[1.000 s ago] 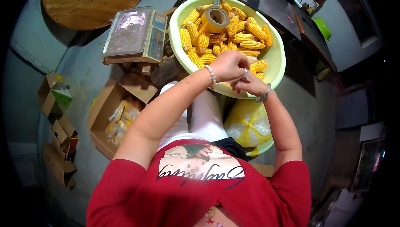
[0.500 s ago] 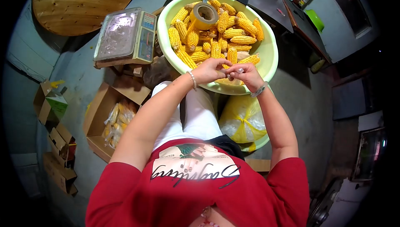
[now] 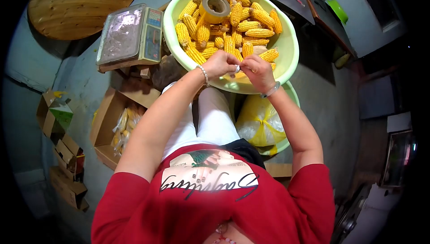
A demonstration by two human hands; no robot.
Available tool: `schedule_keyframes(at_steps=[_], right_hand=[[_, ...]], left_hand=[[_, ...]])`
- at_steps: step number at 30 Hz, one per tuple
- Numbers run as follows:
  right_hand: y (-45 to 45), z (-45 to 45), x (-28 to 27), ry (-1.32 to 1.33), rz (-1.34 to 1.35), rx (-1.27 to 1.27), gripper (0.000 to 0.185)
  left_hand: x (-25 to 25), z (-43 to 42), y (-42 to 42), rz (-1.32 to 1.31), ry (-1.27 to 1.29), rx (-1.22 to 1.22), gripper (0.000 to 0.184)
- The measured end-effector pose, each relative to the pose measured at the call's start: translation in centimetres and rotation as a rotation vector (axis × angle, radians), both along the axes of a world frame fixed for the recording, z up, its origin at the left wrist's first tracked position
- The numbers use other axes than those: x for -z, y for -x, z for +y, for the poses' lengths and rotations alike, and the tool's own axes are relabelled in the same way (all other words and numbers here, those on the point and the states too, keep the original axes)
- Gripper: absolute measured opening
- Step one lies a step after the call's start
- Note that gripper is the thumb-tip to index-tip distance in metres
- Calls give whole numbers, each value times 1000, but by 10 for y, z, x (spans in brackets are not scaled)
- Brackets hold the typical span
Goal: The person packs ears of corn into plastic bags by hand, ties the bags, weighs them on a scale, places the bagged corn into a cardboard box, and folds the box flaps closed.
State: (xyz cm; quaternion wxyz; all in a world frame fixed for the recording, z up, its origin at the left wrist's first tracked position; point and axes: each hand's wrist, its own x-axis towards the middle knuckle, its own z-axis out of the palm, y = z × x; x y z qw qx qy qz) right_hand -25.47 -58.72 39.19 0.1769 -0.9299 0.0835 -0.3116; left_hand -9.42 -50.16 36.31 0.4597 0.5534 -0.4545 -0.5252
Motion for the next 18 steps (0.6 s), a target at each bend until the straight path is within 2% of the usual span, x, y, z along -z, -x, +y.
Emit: schedule_keyframes(at_steps=[4, 5, 7, 9, 13, 17, 18], right_hand=[[8, -5, -1, 114, 13, 18, 5], [12, -5, -2, 155, 77, 38, 5], [20, -7, -2, 232, 208, 76, 8], [28, -9, -3, 264, 282, 93, 11], [45, -12, -3, 211, 397, 123, 14], [40, -30, -6, -10, 431, 173, 16], [37, -25, -13, -180, 432, 145, 16]], left_hand=[[-9, 0, 1, -392, 132, -89, 17], [-12, 2, 1, -588, 176, -97, 18], [-20, 6, 2, -817, 216, -83, 16], [-7, 4, -5, -924, 279, -136, 16], [-5, 8, -12, -1031, 277, -222, 16], [-23, 7, -1, -852, 332, -271, 14], [-33, 8, 6, -843, 364, -261, 14]])
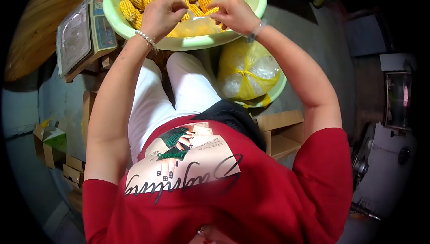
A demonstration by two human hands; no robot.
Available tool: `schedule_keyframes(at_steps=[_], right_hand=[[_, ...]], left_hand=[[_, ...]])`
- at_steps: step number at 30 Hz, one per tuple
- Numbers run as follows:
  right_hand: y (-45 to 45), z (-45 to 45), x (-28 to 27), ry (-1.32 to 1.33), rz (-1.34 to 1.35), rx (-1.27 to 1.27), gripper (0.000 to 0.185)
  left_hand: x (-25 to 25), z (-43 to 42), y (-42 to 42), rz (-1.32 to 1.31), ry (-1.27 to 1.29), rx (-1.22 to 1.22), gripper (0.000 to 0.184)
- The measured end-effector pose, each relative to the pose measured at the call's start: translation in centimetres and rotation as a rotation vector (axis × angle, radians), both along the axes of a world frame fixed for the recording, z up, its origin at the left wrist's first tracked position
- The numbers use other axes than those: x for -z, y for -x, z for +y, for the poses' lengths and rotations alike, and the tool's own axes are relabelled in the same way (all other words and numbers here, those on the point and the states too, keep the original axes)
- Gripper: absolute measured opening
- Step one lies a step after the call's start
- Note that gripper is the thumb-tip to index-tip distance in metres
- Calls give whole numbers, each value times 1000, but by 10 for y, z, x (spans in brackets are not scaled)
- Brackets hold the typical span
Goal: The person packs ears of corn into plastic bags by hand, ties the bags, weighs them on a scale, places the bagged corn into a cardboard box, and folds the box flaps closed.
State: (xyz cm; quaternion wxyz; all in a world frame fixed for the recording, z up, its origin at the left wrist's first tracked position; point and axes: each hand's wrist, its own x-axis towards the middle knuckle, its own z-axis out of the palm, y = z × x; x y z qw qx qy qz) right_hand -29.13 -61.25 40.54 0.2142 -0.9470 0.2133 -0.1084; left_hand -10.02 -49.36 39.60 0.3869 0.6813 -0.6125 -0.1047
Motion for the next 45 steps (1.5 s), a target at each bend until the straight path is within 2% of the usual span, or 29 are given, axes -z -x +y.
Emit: schedule_keyframes(at_steps=[2, 5, 6, 7, 8, 11, 12, 13, 15, 17, 21, 23, 24, 29, 33, 35, 37, 40, 44, 45], right_hand=[[-15, 7, -24, -330, -35, 10, 17], [-27, 11, -32, -697, 45, 8, 18], [-29, 13, -30, -724, 30, -21, 17], [-31, 17, -29, -701, 39, -11, 16], [-31, 20, -30, -675, 47, -2, 15], [-30, 21, -26, -627, 46, 4, 19], [-29, 21, -22, -634, 34, 6, 19], [-29, 22, -22, -638, 20, 1, 20], [-27, 22, -20, -710, -48, 24, 15], [-26, 18, -15, -823, -123, 30, 15], [-28, 19, -23, -811, -111, 56, 16], [-30, 21, -25, -808, -110, 78, 16], [-31, 21, -24, -811, -111, 78, 16], [-25, 20, -23, -906, -389, 219, 26], [-14, 4, -1, -915, -388, 313, 24], [-12, 6, 5, -933, -361, 334, 22], [-15, 10, 12, -921, -327, 300, 20], [-27, 19, 20, -832, -255, 206, 17], [-50, 35, 27, -599, -132, 65, 17], [-55, 36, 32, -466, -114, 16, 18]], left_hand=[[-17, 0, 11, -17, 76, 54, 13], [-25, 2, 21, -34, 179, 130, 13], [-25, 3, 23, -21, 189, 136, 13], [-24, 4, 25, -6, 199, 142, 13], [-20, 5, 24, 40, 208, 130, 25], [2, -1, 21, 252, 225, 105, 39], [3, 3, 16, 256, 62, 157, 48], [4, 2, 13, 293, -81, 192, 39], [10, 0, 8, 348, -161, 349, 29], [6, 2, 9, 338, -299, 408, 24], [25, -2, 17, 437, -166, 343, 16], [25, -3, 17, 395, -273, 298, 15], [36, -7, 16, 432, -225, 267, 15], [33, -8, 10, 449, -184, 113, 20], [-3, 8, -10, 884, -70, 115, 16], [-25, 26, -23, 953, -1, 163, 13], [-47, 51, -35, 947, 83, 108, 12], [-66, 96, -58, 970, 215, 17, 11], [-68, 160, -98, 905, 274, -221, 9], [-61, 177, -109, 887, 286, -274, 9]])
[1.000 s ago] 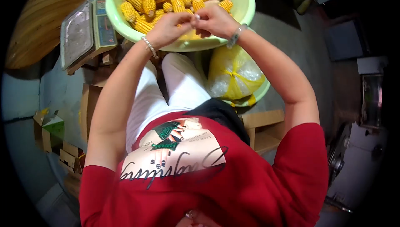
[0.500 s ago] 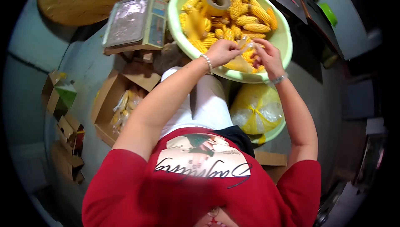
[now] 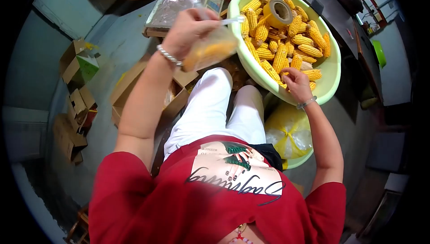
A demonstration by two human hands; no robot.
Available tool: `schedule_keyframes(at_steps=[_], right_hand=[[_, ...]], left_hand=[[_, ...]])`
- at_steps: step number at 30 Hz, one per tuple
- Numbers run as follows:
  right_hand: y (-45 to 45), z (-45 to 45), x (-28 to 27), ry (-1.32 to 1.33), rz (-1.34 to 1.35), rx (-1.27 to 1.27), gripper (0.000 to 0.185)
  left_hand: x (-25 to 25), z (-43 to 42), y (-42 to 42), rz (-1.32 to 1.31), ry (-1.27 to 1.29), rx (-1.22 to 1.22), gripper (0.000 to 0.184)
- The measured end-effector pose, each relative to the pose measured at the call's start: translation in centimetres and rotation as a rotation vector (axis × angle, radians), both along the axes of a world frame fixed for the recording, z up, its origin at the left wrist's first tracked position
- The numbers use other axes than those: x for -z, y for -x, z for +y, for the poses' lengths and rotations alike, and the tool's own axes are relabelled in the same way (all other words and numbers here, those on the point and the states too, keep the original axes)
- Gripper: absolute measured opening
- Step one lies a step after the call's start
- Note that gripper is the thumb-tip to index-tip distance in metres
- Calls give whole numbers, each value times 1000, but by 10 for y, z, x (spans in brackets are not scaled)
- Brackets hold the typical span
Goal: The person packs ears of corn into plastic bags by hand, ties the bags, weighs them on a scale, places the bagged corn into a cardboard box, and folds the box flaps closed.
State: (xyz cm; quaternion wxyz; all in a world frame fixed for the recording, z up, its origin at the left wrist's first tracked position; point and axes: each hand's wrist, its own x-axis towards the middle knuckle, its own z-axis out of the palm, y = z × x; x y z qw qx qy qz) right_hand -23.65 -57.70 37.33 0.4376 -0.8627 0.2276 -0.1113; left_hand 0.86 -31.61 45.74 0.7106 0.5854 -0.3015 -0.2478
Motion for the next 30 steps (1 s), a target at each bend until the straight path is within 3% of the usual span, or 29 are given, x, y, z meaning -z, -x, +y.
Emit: schedule_keyframes(at_steps=[3, 11, 17, 21, 24, 30], right_hand=[[-12, 2, 7, 305, 41, -74, 17], [-18, 2, 32, 351, 39, -44, 10], [-16, 6, 32, 226, 11, 22, 10], [-18, 10, 29, 217, 67, 45, 10], [-17, 8, 35, 215, 63, 51, 9], [-20, 12, 30, 210, 94, 68, 7]], left_hand=[[30, 54, -27, 131, -105, -159, 8], [180, 185, -63, 413, -361, -647, 7], [294, 239, -72, 571, -489, -763, 15], [339, 256, -79, 609, -659, -728, 17], [396, 267, -84, 404, -734, -669, 16], [439, 279, -98, 190, -1090, -482, 25]])
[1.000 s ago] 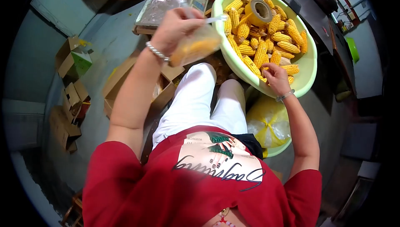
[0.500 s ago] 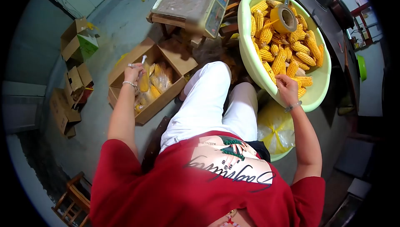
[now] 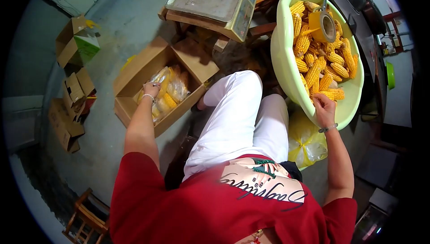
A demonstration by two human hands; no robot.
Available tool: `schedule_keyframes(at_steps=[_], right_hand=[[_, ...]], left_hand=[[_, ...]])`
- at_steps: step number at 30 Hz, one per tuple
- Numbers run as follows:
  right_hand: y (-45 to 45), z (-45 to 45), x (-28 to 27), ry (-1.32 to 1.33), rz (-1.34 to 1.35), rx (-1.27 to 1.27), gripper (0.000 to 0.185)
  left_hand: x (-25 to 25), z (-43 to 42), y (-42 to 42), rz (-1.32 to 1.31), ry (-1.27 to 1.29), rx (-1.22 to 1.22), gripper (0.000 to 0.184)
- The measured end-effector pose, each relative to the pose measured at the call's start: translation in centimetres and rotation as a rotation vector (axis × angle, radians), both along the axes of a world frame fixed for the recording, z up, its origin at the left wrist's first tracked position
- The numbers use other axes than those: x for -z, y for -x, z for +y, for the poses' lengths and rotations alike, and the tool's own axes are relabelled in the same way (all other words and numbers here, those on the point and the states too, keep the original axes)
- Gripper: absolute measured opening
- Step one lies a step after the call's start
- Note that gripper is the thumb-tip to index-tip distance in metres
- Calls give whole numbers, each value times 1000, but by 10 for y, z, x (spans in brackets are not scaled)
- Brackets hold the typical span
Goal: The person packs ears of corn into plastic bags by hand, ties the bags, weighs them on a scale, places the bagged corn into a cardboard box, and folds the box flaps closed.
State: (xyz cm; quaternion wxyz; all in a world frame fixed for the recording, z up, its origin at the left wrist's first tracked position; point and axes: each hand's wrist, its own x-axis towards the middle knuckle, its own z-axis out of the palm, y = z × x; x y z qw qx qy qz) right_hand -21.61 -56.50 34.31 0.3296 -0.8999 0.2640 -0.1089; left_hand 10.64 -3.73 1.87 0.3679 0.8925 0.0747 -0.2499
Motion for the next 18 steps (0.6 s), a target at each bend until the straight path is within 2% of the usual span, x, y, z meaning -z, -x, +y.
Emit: schedule_keyframes(at_steps=[7, 13, 16, 18], right_hand=[[-3, 4, -2, -52, 0, 31, 8], [-1, 2, -1, -71, 39, 82, 10], [2, -1, 4, -71, 32, 83, 10], [2, -1, 1, -59, 56, 82, 10]], left_hand=[[-15, -6, 0, 16, -162, 158, 31], [-6, -1, -4, 101, -351, 389, 39], [12, -2, -2, 80, -403, 547, 48], [8, -12, 3, 155, -383, 530, 56]])
